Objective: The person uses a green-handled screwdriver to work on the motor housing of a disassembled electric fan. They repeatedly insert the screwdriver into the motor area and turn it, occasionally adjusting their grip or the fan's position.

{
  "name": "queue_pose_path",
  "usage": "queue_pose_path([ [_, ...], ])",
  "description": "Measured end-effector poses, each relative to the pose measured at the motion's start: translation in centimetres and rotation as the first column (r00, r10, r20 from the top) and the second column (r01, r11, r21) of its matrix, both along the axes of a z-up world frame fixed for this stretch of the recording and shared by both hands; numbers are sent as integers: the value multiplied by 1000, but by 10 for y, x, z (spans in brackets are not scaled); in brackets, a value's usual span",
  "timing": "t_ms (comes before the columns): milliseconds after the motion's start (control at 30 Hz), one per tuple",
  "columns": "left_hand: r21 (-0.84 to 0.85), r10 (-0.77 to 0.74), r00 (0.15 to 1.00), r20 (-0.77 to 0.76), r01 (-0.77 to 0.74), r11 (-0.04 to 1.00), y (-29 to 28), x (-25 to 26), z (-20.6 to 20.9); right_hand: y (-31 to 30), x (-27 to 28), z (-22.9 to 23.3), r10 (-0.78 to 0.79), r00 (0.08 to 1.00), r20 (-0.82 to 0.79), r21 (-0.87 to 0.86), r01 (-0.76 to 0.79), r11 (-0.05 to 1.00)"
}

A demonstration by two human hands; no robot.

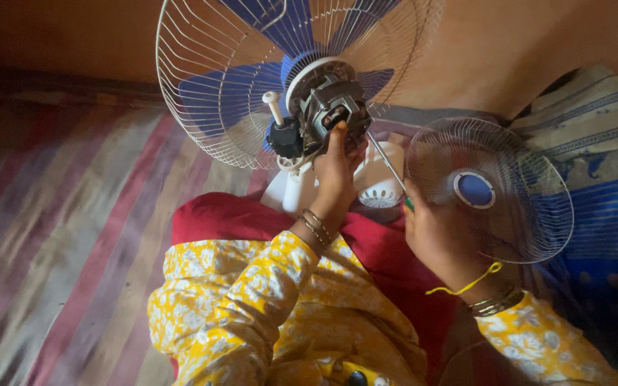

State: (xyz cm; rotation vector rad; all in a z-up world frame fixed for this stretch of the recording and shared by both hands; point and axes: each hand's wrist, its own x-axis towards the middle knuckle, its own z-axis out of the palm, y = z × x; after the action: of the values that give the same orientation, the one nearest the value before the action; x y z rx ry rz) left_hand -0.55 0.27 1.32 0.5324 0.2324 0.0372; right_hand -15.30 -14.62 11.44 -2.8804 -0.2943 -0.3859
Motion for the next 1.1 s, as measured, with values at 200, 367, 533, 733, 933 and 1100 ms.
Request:
queue_pose_path([
  [200,-16,-10,1000,-15,10,1000,3,-5,5,-18,3,-6,114,985,-131,308,-69,949],
  [367,-2,-2,1000,-2,2,1000,4,-8,5,-35,12,0,654,566,-501,829,532,174],
  [533,30,-30,999,-14,30,999,3,-9,8,-19,14,1,757,569,-321,819,568,-79],
  [733,35,-16,1000,-8,17,999,3,-4,6,3,2,16,332,860,-388,737,73,672],
  [933,-16,-19,1000,-2,19,1000,1,3,4,26,-4,8,78,996,38,16,-78,997],
  [1100,-24,4,999,-41,-5,1000,0,-7,6,19,3,8,516,759,-398,898,205,391],
])
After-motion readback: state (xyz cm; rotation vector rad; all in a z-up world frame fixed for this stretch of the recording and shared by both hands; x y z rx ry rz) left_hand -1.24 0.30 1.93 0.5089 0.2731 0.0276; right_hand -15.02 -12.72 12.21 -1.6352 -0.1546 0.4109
